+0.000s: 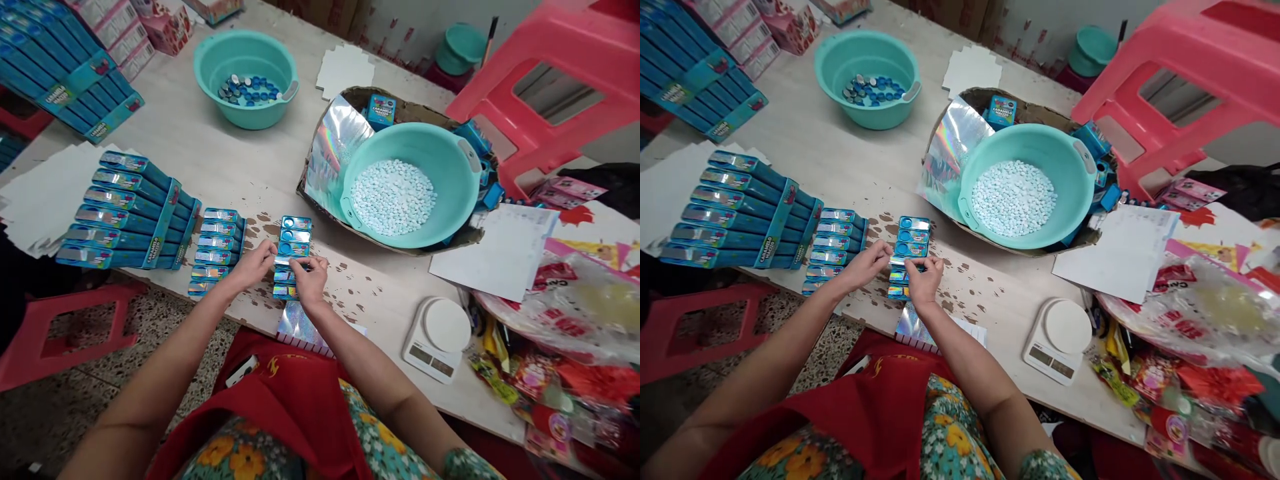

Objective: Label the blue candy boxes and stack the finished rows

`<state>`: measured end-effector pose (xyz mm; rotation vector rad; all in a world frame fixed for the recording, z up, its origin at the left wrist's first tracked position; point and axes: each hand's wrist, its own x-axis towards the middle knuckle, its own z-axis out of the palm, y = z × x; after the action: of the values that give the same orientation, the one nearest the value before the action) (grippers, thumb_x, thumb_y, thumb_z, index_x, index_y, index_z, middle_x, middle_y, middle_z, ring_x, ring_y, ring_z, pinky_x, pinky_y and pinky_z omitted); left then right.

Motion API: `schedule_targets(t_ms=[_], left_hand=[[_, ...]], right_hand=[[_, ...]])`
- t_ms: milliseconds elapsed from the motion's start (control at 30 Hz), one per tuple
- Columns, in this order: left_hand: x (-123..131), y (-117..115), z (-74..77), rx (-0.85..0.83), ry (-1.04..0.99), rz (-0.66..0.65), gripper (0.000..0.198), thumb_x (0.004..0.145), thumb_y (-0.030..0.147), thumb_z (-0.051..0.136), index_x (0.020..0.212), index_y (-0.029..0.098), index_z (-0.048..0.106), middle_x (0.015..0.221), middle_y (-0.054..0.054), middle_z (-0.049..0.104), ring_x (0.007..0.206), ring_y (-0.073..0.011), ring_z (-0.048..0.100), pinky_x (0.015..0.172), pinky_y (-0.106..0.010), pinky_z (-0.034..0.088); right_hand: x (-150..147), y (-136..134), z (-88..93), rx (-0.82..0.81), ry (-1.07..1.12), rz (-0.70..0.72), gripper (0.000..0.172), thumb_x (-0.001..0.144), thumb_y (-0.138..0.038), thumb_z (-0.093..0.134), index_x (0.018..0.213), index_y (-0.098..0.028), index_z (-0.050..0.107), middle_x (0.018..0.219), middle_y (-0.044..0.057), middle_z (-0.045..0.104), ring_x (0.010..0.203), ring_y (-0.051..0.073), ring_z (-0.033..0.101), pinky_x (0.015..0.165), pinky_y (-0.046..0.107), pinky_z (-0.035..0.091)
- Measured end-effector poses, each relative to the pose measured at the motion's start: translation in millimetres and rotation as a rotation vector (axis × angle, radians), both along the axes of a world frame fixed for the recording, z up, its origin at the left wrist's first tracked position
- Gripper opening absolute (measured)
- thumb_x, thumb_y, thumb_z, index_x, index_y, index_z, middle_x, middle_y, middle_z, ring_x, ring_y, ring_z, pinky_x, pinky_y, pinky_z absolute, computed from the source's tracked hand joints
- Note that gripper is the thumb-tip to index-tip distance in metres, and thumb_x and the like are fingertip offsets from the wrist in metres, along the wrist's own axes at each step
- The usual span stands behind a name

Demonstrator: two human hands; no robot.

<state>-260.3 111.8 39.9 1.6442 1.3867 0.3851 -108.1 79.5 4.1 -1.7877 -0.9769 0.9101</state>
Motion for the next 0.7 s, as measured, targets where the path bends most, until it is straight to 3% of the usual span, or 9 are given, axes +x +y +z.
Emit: schedule_targets(t_ms=[100, 267, 433, 500, 600, 700], left_hand=[[-1, 2, -11.9, -0.042, -0.065, 0.008, 0.012, 0.081, 0.03, 0.043, 0.087, 0.019, 0.045, 0.061, 0.005, 0.04, 0.055, -0.0111, 0.038, 0.053, -0.022, 0.026], [2, -8, -43.3, -0.2, -0.326, 0.163, 0.016, 0.081, 0.032, 0.042, 0.093, 0.02, 0.041, 0.062, 0.006, 0.044, 0.054, -0.0106, 0.042, 0.053, -0.021, 0.033], [9, -17, -69.5, -0.186, -0.162, 0.28, 0.013, 0.076, 0.028, 0.049, 0.084, 0.02, 0.044, 0.063, 0.003, 0.05, 0.058, -0.0135, 0.046, 0.054, -0.023, 0.033], [3, -21, -68.7, -0.125, -0.038, 0.274, 0.014, 0.077, 0.031, 0.05, 0.084, 0.02, 0.047, 0.065, 0.002, 0.052, 0.06, -0.015, 0.048, 0.055, -0.024, 0.032], [-14, -40, -52.1, -0.071, 0.175, 0.208, 0.015, 0.079, 0.036, 0.05, 0.078, 0.02, 0.051, 0.066, 0.001, 0.053, 0.062, -0.0167, 0.049, 0.057, -0.025, 0.03], [-16, -73, -25.5, -0.194, 0.109, -0.019, 0.023, 0.081, 0.039, 0.047, 0.071, 0.02, 0.054, 0.065, 0.0, 0.056, 0.064, -0.0165, 0.051, 0.057, -0.024, 0.033]], right_hand=[[-1, 1, -4.5, 0.005, -0.05, -0.012, 0.015, 0.066, -0.032, 0.066, 0.062, -0.018, 0.061, 0.09, 0.003, 0.041, 0.09, 0.017, 0.045, 0.085, 0.03, 0.038], [3, -1, -11.4, -0.052, -0.081, -0.033, 0.02, 0.063, -0.031, 0.066, 0.067, -0.019, 0.05, 0.081, -0.001, 0.043, 0.068, 0.012, 0.042, 0.068, 0.026, 0.04], [7, 7, -15.4, -0.042, -0.073, 0.039, 0.023, 0.064, -0.034, 0.065, 0.066, -0.02, 0.047, 0.077, -0.002, 0.046, 0.064, 0.011, 0.042, 0.063, 0.025, 0.037], [21, 8, -14.1, -0.073, -0.004, 0.082, 0.023, 0.067, -0.038, 0.063, 0.068, -0.02, 0.049, 0.073, -0.002, 0.05, 0.065, 0.013, 0.045, 0.062, 0.025, 0.038], [64, -8, -11.0, -0.13, 0.076, 0.173, 0.027, 0.075, -0.046, 0.054, 0.083, -0.02, 0.055, 0.079, 0.0, 0.059, 0.068, 0.014, 0.051, 0.061, 0.026, 0.039], [116, -51, -13.0, -0.257, -0.135, 0.375, 0.034, 0.067, -0.051, 0.063, 0.082, -0.021, 0.06, 0.079, 0.001, 0.061, 0.069, 0.016, 0.052, 0.06, 0.026, 0.036]])
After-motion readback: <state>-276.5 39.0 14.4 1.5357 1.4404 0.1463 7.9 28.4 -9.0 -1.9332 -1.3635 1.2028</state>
